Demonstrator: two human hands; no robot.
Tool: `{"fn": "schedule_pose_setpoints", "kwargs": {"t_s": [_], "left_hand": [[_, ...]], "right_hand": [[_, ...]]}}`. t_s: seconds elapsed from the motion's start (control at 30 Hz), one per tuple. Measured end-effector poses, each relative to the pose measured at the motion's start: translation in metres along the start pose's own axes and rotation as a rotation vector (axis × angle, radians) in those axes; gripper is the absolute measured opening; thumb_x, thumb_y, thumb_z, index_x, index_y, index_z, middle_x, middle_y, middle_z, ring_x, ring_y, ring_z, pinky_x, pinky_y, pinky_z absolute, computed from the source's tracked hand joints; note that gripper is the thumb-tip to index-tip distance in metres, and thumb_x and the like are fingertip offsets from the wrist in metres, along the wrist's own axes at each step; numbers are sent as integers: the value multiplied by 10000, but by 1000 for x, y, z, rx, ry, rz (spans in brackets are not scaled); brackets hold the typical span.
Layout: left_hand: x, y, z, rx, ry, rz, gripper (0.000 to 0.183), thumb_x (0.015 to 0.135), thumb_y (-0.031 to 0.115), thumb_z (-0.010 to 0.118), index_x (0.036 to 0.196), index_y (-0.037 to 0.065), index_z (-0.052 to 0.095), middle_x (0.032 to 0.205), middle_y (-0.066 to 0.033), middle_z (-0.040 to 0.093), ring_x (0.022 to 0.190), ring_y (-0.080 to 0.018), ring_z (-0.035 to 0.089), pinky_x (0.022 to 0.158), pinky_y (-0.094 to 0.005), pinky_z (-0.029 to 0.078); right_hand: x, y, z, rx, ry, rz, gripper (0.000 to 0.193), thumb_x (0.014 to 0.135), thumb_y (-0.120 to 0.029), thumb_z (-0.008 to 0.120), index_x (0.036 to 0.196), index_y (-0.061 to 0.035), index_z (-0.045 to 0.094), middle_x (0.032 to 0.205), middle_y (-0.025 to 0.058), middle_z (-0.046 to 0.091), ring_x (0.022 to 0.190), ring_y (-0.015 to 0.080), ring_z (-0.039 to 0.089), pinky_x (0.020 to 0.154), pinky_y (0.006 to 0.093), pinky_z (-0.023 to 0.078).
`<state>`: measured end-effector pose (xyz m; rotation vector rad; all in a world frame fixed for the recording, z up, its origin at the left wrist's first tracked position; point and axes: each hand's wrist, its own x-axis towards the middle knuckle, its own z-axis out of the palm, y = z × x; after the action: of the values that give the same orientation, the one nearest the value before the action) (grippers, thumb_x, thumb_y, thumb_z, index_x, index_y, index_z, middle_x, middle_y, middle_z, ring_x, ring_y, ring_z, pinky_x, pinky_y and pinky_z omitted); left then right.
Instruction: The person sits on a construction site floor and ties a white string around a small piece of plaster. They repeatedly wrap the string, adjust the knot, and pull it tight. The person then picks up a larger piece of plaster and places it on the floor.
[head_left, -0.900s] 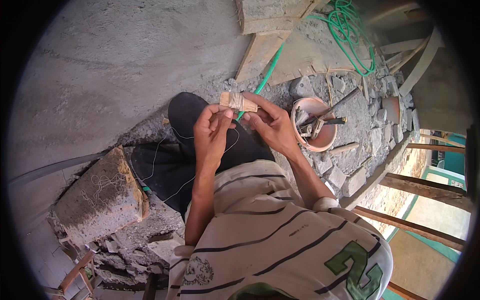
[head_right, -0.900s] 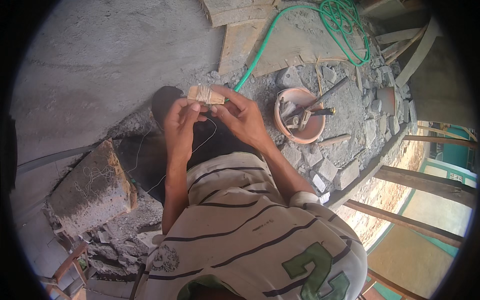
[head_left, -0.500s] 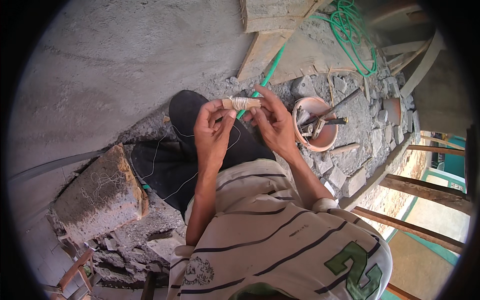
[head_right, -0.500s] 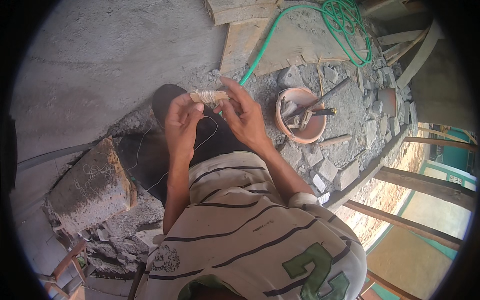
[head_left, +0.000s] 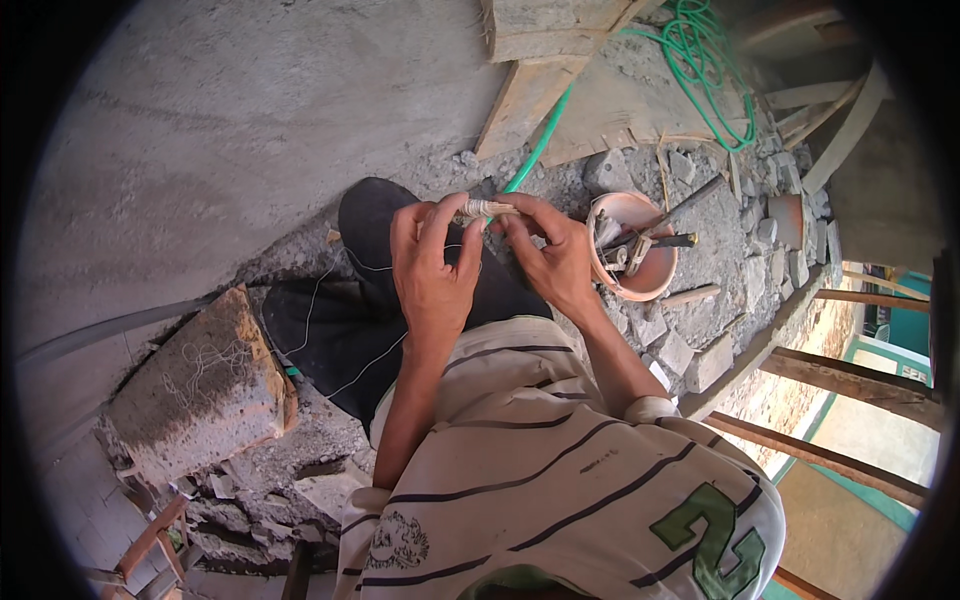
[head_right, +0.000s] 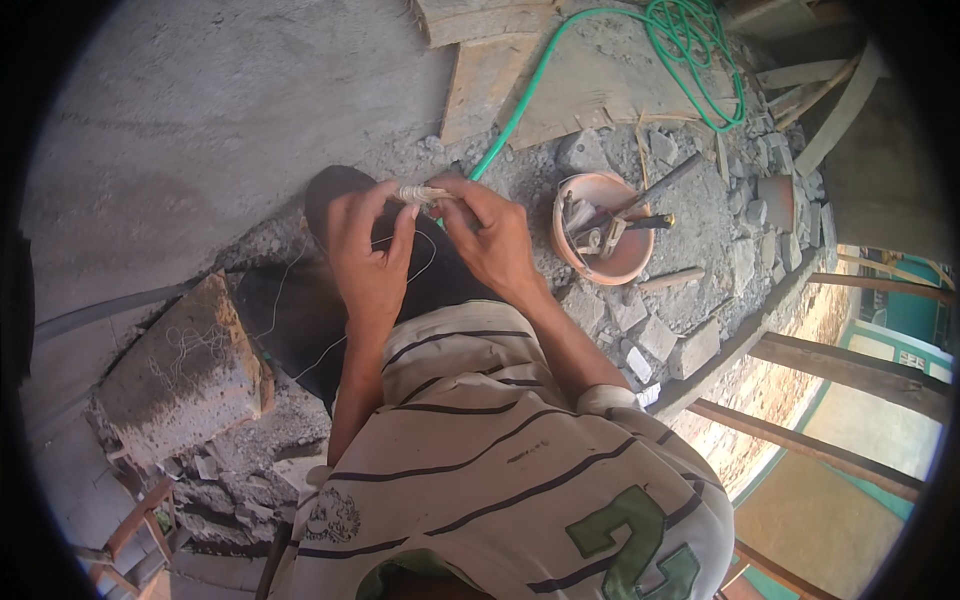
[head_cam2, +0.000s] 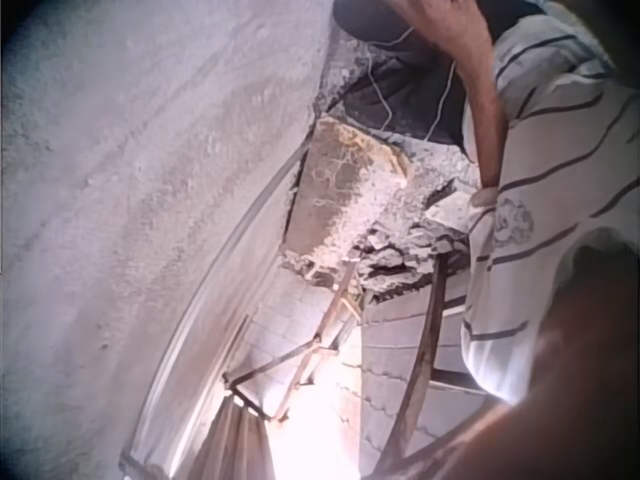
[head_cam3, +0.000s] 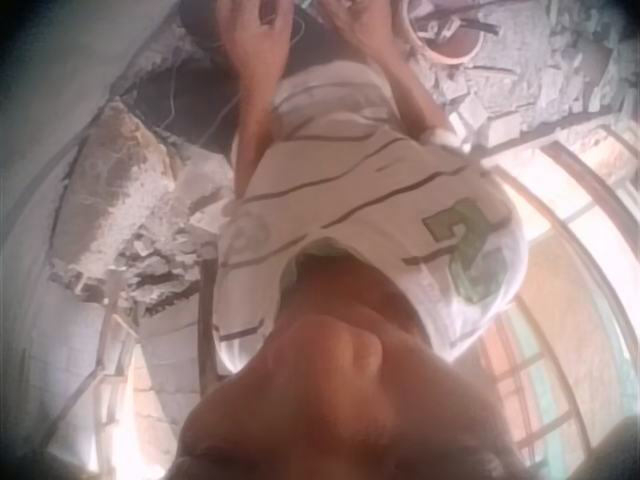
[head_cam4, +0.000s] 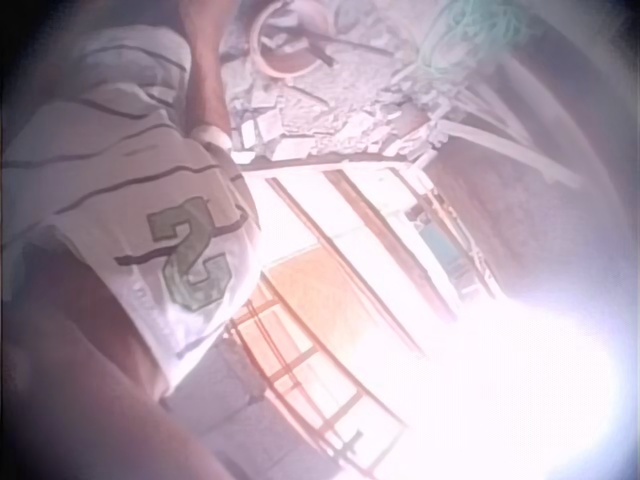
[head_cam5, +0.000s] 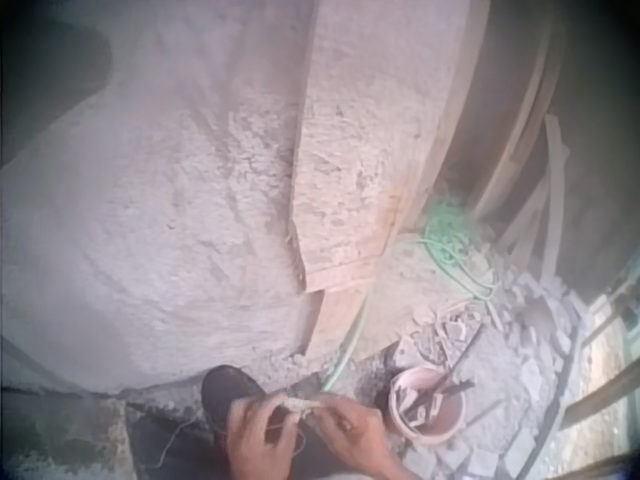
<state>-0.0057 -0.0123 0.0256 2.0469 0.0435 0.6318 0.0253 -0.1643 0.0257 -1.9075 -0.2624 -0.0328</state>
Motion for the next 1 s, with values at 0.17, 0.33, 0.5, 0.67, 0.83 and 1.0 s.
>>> {"fn": "schedule_pose_setpoints", "kwargs": {"t_s": [0.17, 0.33, 0.5, 0.67, 0.83, 1.0], "left_hand": [[2, -9, 3, -4, -45, 115, 153, 872, 51, 766, 1021, 43, 729, 971, -98, 641, 860, -233, 635, 755, -346, 508], [-1, -11, 0, -193, -56, -29, 122, 905, 50, 736, 1024, 38, 714, 957, -94, 640, 806, -207, 644, 733, -327, 516], [2, -10, -6, -278, -4, -196, 188, 913, 34, 724, 1099, 50, 704, 976, -78, 628, 828, -168, 641, 713, -313, 508], [5, -3, -8, -196, -60, -194, 241, 908, 39, 728, 1147, 69, 712, 1045, -73, 606, 862, -158, 624, 729, -293, 491], [4, -5, -8, -188, -32, -177, 196, 895, 29, 733, 1087, 56, 707, 999, -75, 625, 829, -161, 625, 708, -296, 492], [4, -13, -5, -212, -32, -173, 136, 885, 8, 728, 1009, 31, 678, 928, -80, 649, 770, -170, 629, 691, -298, 501]], "right_hand": [[5, 6, -5, -148, -12, -244, 246, 886, 39, 645, 1113, -22, 716, 1076, 161, 730, 999, 311, 724, 841, 363, 570], [3, 7, -9, -153, -7, -241, 285, 859, 63, 635, 1112, -37, 722, 1209, 146, 699, 1075, 298, 700, 910, 364, 553], [4, 4, -11, -171, -43, -264, 308, 842, 59, 635, 1117, -44, 727, 1329, 142, 644, 1173, 294, 659, 989, 369, 519], [7, 1, -6, -127, -65, -303, 331, 811, 33, 698, 1126, -69, 718, 1305, 144, 643, 1173, 334, 647, 964, 398, 532], [7, -9, -4, -119, -110, -338, 327, 825, 11, 718, 1143, -65, 709, 1299, 143, 646, 1163, 335, 648, 959, 398, 533], [3, 7, 1, -61, -72, -310, 286, 855, 26, 703, 1132, -41, 685, 1249, 145, 674, 1091, 304, 691, 907, 365, 565]]}}
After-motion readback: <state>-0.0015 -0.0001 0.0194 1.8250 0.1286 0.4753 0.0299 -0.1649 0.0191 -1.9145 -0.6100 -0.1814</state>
